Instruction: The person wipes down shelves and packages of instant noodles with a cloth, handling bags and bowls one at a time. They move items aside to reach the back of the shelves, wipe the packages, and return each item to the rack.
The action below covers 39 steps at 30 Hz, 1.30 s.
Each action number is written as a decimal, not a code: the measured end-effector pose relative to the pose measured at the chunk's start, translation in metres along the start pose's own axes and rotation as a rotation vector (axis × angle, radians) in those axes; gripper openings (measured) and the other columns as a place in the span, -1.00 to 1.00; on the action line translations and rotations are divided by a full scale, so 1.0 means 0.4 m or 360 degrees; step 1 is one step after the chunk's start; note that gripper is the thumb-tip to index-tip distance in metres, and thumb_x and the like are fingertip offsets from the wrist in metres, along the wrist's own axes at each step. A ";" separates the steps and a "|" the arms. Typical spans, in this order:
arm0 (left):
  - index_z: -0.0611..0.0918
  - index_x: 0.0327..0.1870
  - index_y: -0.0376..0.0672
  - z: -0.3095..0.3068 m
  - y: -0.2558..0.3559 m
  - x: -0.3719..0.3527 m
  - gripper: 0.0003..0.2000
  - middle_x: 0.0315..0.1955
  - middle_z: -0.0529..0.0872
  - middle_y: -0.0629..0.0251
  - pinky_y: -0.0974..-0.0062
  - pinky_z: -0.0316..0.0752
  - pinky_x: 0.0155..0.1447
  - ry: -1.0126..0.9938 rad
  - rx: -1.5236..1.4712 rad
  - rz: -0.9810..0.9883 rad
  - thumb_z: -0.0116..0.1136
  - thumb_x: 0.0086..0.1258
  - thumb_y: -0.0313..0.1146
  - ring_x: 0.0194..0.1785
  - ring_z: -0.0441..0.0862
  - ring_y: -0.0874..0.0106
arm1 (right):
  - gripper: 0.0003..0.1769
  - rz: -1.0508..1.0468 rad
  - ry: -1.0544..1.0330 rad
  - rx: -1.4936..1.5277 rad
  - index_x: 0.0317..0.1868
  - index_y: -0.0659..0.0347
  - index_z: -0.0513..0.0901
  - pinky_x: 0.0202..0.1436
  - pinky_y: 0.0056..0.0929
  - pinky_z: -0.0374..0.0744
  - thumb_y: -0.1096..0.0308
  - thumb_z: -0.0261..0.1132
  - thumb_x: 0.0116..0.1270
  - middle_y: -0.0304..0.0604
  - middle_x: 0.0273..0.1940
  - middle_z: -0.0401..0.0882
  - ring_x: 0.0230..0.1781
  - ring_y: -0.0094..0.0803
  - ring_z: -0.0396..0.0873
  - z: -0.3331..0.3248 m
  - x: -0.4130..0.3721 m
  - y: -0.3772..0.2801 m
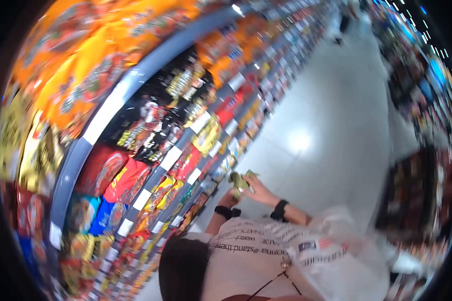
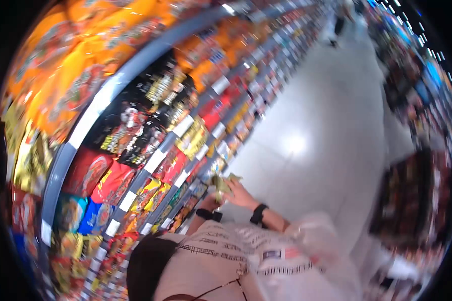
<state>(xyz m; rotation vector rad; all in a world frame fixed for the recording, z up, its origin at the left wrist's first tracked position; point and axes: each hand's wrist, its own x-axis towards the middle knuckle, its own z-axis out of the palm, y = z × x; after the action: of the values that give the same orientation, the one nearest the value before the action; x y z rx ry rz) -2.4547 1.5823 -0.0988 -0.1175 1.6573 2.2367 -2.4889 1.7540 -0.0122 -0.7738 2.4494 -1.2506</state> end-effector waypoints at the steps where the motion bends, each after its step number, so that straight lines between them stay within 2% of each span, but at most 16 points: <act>1: 0.46 -0.02 -0.17 0.045 0.039 0.051 -0.71 -0.34 0.56 0.43 0.58 0.41 -0.30 -0.0018 -0.0484 -0.0127 0.06 0.22 -0.36 -0.34 0.50 0.61 | -0.33 -0.0182 0.0040 -0.0132 0.25 0.17 0.22 0.28 -0.16 0.15 0.09 0.18 0.16 0.29 0.19 0.12 0.25 0.11 0.09 -0.046 0.035 0.002; 3: 0.46 -0.02 -0.20 0.110 0.074 0.108 -0.69 -0.32 0.56 0.42 0.54 0.42 -0.27 -0.0081 -0.0969 -0.0335 0.07 0.20 -0.39 -0.29 0.51 0.58 | -0.32 -0.0338 0.0142 -0.0238 0.20 0.19 0.27 0.20 -0.14 0.23 0.06 0.23 0.11 0.26 0.16 0.17 0.18 0.12 0.17 -0.090 0.056 0.013; 8: 0.44 -0.03 -0.22 0.109 0.119 0.292 -0.66 -0.20 0.54 0.28 0.45 0.47 -0.22 -0.0548 0.0725 0.0197 0.14 0.16 -0.41 -0.13 0.50 0.48 | -0.28 -0.0262 0.0462 -0.0026 0.11 0.21 0.37 0.06 -0.18 0.38 0.02 0.35 -0.03 0.17 0.02 0.36 0.00 0.08 0.37 -0.192 0.122 0.088; 10: 0.40 0.03 -0.18 0.120 0.153 0.351 -0.68 -0.16 0.54 0.24 0.38 0.47 -0.09 -0.0555 0.0888 0.0204 0.02 0.27 -0.34 -0.05 0.50 0.36 | -0.30 -0.0138 0.0437 0.0029 0.12 0.21 0.37 0.04 -0.22 0.40 0.07 0.36 -0.01 0.13 -0.01 0.40 -0.02 0.00 0.41 -0.217 0.154 0.136; 12: 0.33 0.10 -0.15 0.136 0.200 0.418 -0.66 -0.10 0.53 0.26 0.30 0.47 -0.01 -0.0354 -0.0429 -0.0742 -0.16 0.38 -0.22 -0.04 0.52 0.26 | -0.32 0.0006 0.0416 0.0073 0.13 0.21 0.37 0.01 -0.27 0.43 0.12 0.36 0.01 0.09 -0.04 0.45 -0.04 -0.08 0.46 -0.238 0.200 0.203; 13: 0.27 0.14 -0.13 0.124 0.214 0.469 -0.61 -0.03 0.50 0.27 0.23 0.47 0.00 -0.0347 -0.0461 -0.0932 -0.32 0.42 -0.11 -0.02 0.52 0.21 | -0.37 0.0172 0.0363 0.0339 0.12 0.21 0.38 -0.02 -0.33 0.45 0.16 0.35 0.05 0.03 -0.07 0.48 -0.07 -0.21 0.48 -0.245 0.237 0.253; 15: 0.29 0.15 -0.14 0.063 0.175 0.604 -0.57 -0.04 0.53 0.19 0.36 0.50 -0.12 -0.0636 -0.0091 -0.0929 -0.29 0.40 -0.05 -0.07 0.57 0.24 | -0.49 0.0474 0.0247 0.0787 0.11 0.25 0.40 -0.06 -0.50 0.46 0.28 0.27 0.15 -0.13 -0.12 0.54 -0.13 -0.51 0.48 -0.273 0.303 0.345; 16: 0.34 0.13 -0.16 0.018 0.106 0.670 -0.55 -0.08 0.57 0.18 0.44 0.51 -0.17 -0.0732 0.0051 -0.0834 -0.29 0.40 -0.03 -0.10 0.59 0.27 | -0.55 0.0294 0.0536 0.0674 0.08 0.29 0.41 -0.13 -0.53 0.49 0.31 0.23 0.20 -0.21 -0.18 0.56 -0.19 -0.55 0.50 -0.237 0.337 0.468; 18: 0.48 -0.01 -0.23 0.011 0.191 0.751 -0.56 -0.24 0.64 0.19 0.51 0.50 -0.24 -0.0311 0.0272 -0.1009 -0.22 0.37 -0.03 -0.18 0.62 0.35 | -0.71 0.0498 0.0464 0.0815 -0.09 0.32 0.49 -0.35 -0.59 0.51 0.33 0.17 0.23 -0.25 -0.39 0.57 -0.42 -0.59 0.51 -0.320 0.402 0.528; 22: 0.59 -0.24 -0.32 -0.107 0.111 0.840 -0.55 -0.43 0.65 0.20 0.45 0.49 -0.29 0.0213 0.0719 -0.0348 -0.17 0.33 -0.05 -0.37 0.61 0.36 | -0.64 0.1141 0.0340 0.0625 -0.39 0.29 0.59 -0.41 -0.45 0.50 0.11 0.26 0.05 -0.15 -0.54 0.58 -0.56 -0.44 0.53 -0.406 0.491 0.706; 24: 0.57 -0.25 -0.36 -0.154 0.108 0.831 -0.58 -0.45 0.64 0.14 0.43 0.48 -0.26 0.0208 0.1232 -0.0601 -0.13 0.29 -0.10 -0.37 0.60 0.34 | -0.64 0.1356 0.0059 0.0553 -0.41 0.30 0.59 -0.43 -0.45 0.50 0.11 0.26 0.03 -0.15 -0.56 0.58 -0.60 -0.43 0.52 -0.457 0.546 0.747; 28: 0.55 -0.12 -0.23 -0.200 -0.038 0.734 -0.62 -0.26 0.64 0.19 0.38 0.47 -0.29 0.0630 0.0536 -0.0807 -0.12 0.31 -0.10 -0.30 0.61 0.34 | -0.61 0.1285 -0.0399 0.0395 -0.39 0.31 0.58 -0.39 -0.48 0.50 0.10 0.33 -0.02 -0.17 -0.51 0.58 -0.53 -0.48 0.52 -0.471 0.696 0.904; 30: 0.51 -0.02 -0.07 -0.195 -0.095 0.664 -0.64 -0.23 0.63 0.27 0.33 0.40 -0.21 0.0889 0.0161 -0.1198 -0.07 0.28 -0.07 -0.25 0.61 0.40 | -0.49 0.1054 -0.0675 0.0302 -0.21 0.34 0.50 -0.31 -0.48 0.52 0.12 0.37 -0.07 -0.12 -0.37 0.59 -0.42 -0.42 0.56 -0.500 0.785 0.916; 32: 0.52 -0.08 -0.16 -0.150 -0.175 0.573 -0.65 -0.31 0.65 0.23 0.42 0.37 -0.42 0.1380 -0.0149 -0.0967 -0.12 0.28 -0.12 -0.43 0.60 0.41 | -0.40 0.0771 -0.0812 -0.0321 -0.12 0.38 0.43 -0.25 -0.45 0.53 0.14 0.37 -0.11 -0.07 -0.31 0.58 -0.33 -0.31 0.58 -0.486 0.868 0.975; 33: 0.52 -0.08 -0.14 -0.113 -0.209 0.536 -0.65 -0.31 0.65 0.26 0.43 0.36 -0.43 0.1620 -0.0250 -0.0878 -0.11 0.27 -0.11 -0.42 0.60 0.44 | -0.26 0.0834 -0.1062 -0.0387 0.03 0.27 0.40 -0.05 -0.30 0.50 0.00 0.35 -0.13 0.04 -0.20 0.57 -0.15 -0.16 0.55 -0.508 0.923 0.933; 39: 0.49 0.01 -0.12 0.261 -0.384 0.450 -0.63 -0.24 0.65 0.27 0.45 0.40 -0.29 0.2391 -0.0686 -0.1005 -0.18 0.30 -0.12 -0.27 0.61 0.47 | -0.35 0.0137 -0.1517 -0.1112 0.08 -0.06 0.40 -0.02 -0.25 0.49 -0.02 0.29 -0.08 0.12 0.04 0.34 -0.09 -0.10 0.51 -0.384 1.156 1.052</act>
<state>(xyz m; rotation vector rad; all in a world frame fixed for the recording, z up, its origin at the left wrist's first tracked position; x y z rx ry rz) -2.5577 1.7607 -0.2554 -2.4510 1.1255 1.8300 -3.0785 1.7902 -0.2678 -1.0723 1.9825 0.1152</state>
